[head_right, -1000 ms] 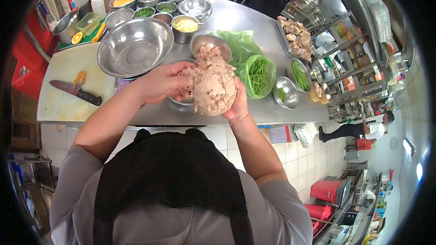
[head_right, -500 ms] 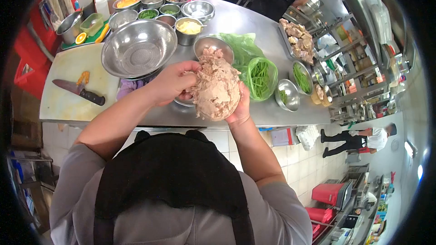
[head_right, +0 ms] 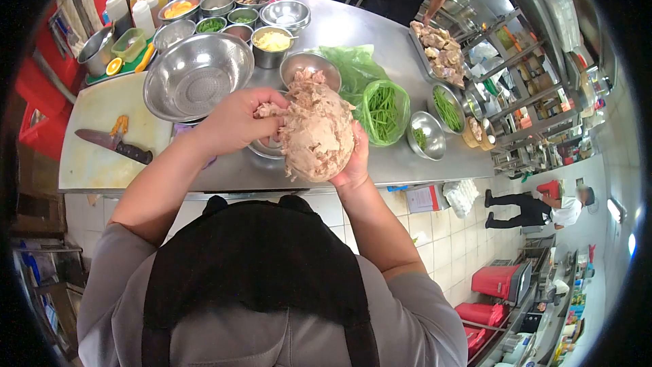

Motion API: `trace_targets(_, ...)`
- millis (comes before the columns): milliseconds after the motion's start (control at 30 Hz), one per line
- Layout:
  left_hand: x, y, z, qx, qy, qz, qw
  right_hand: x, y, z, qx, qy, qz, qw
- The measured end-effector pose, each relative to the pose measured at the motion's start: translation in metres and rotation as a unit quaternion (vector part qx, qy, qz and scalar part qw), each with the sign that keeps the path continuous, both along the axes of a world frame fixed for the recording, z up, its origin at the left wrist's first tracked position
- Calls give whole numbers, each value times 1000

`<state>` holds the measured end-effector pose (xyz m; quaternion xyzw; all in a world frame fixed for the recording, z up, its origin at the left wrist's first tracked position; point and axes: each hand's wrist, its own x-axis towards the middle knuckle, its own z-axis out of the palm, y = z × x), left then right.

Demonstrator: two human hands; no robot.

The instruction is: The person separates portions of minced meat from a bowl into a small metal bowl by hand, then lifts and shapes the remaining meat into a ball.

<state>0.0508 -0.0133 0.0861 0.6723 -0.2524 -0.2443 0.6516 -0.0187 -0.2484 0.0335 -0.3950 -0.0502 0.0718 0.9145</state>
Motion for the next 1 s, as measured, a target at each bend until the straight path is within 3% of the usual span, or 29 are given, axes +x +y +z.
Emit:
trace_targets(133,3,-6,-9,43,-144,40,988,-1,0,-1,25,8,-1,1000)
trace_targets(433,15,-6,-1,-108,140,-57,983,-9,0,-3,57,26,-44,997)
trace_targets(633,9,5,8,-34,-18,-82,996,-10,-7,3,10,-5,-59,998)
trace_targets(933,6,6,40,104,-12,-79,991,-16,-8,11,4,-26,-42,999)
trace_targets(1000,9,3,34,134,-177,-66,973,-16,-8,12,6,-30,-35,999)
